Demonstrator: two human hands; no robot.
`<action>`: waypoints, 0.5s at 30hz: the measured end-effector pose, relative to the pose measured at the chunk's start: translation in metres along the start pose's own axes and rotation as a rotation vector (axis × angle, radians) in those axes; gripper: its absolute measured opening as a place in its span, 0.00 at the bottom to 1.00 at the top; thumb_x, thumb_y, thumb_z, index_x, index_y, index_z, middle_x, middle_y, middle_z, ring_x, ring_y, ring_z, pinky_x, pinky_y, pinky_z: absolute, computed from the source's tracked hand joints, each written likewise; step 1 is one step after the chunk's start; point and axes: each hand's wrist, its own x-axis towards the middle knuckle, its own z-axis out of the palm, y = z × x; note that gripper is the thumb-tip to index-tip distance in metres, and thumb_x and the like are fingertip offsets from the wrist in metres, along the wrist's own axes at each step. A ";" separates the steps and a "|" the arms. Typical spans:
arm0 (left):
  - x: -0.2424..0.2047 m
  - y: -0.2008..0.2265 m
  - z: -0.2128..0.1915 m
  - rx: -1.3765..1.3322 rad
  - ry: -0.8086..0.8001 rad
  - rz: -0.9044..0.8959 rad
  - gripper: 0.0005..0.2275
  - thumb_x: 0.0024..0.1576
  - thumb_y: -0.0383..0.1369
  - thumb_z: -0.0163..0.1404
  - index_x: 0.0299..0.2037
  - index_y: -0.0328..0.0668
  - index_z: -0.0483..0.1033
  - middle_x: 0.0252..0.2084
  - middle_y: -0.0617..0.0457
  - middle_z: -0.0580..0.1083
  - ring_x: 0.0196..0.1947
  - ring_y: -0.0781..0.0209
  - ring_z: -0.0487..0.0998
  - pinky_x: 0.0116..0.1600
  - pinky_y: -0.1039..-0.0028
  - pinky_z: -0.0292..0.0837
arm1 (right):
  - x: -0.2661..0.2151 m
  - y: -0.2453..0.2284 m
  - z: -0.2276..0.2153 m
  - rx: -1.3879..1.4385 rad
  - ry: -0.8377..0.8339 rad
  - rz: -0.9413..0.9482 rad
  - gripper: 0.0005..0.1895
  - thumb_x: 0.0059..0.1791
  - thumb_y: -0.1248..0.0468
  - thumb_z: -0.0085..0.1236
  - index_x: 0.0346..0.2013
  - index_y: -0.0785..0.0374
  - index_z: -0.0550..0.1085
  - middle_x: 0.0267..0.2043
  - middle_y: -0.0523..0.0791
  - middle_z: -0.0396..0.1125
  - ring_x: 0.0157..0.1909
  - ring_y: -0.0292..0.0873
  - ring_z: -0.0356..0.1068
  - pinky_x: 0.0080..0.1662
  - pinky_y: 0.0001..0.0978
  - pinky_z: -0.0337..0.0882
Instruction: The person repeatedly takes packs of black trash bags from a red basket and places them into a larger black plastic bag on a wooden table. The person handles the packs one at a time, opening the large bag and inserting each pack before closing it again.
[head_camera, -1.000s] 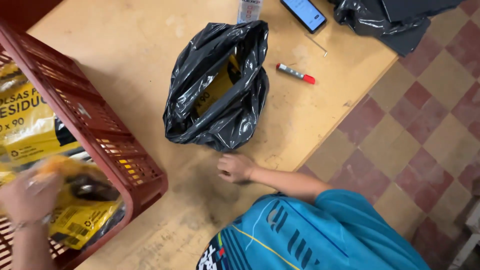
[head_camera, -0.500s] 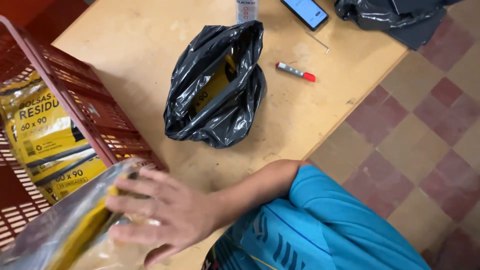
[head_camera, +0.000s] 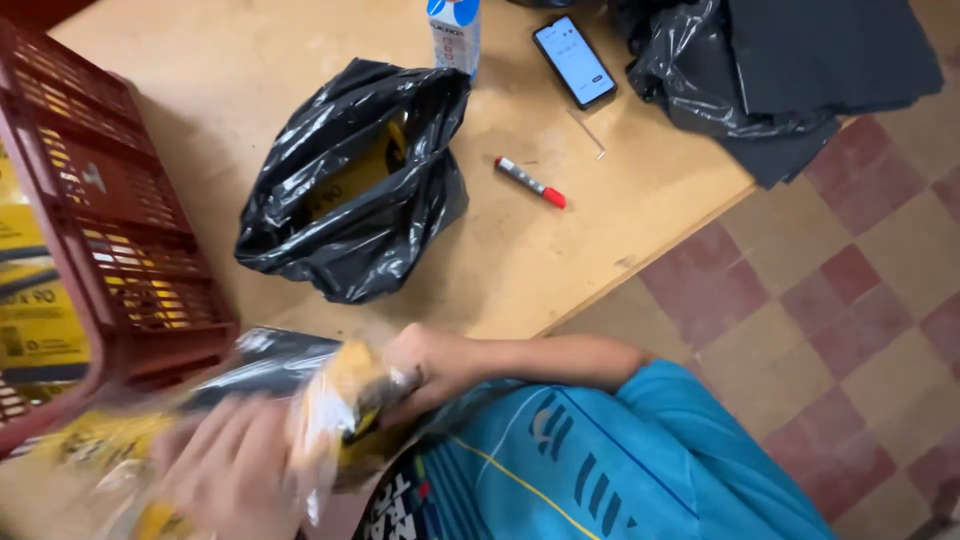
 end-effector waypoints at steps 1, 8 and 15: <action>-0.002 -0.008 0.034 0.003 0.003 -0.014 0.22 0.67 0.34 0.39 0.17 0.40 0.62 0.17 0.51 0.63 0.20 0.56 0.64 0.37 0.66 0.49 | -0.022 0.009 -0.008 0.006 -0.014 -0.001 0.16 0.48 0.49 0.64 0.40 0.57 0.76 0.35 0.44 0.73 0.35 0.48 0.74 0.38 0.37 0.70; 0.003 -0.033 0.311 -0.323 0.093 -0.038 0.12 0.50 0.43 0.64 0.39 0.51 0.80 0.33 0.52 0.78 0.38 0.49 0.81 0.44 0.63 0.74 | -0.143 0.060 -0.058 0.428 0.300 0.823 0.12 0.42 0.62 0.76 0.36 0.61 0.83 0.31 0.45 0.77 0.36 0.38 0.76 0.38 0.29 0.76; 0.002 0.040 0.305 -0.116 0.048 -0.088 0.24 0.49 0.41 0.64 0.55 0.42 0.74 0.45 0.48 0.74 0.48 0.47 0.76 0.46 0.60 0.76 | -0.214 0.127 -0.108 0.149 0.536 1.143 0.14 0.39 0.59 0.76 0.27 0.65 0.80 0.23 0.46 0.71 0.30 0.41 0.72 0.33 0.34 0.69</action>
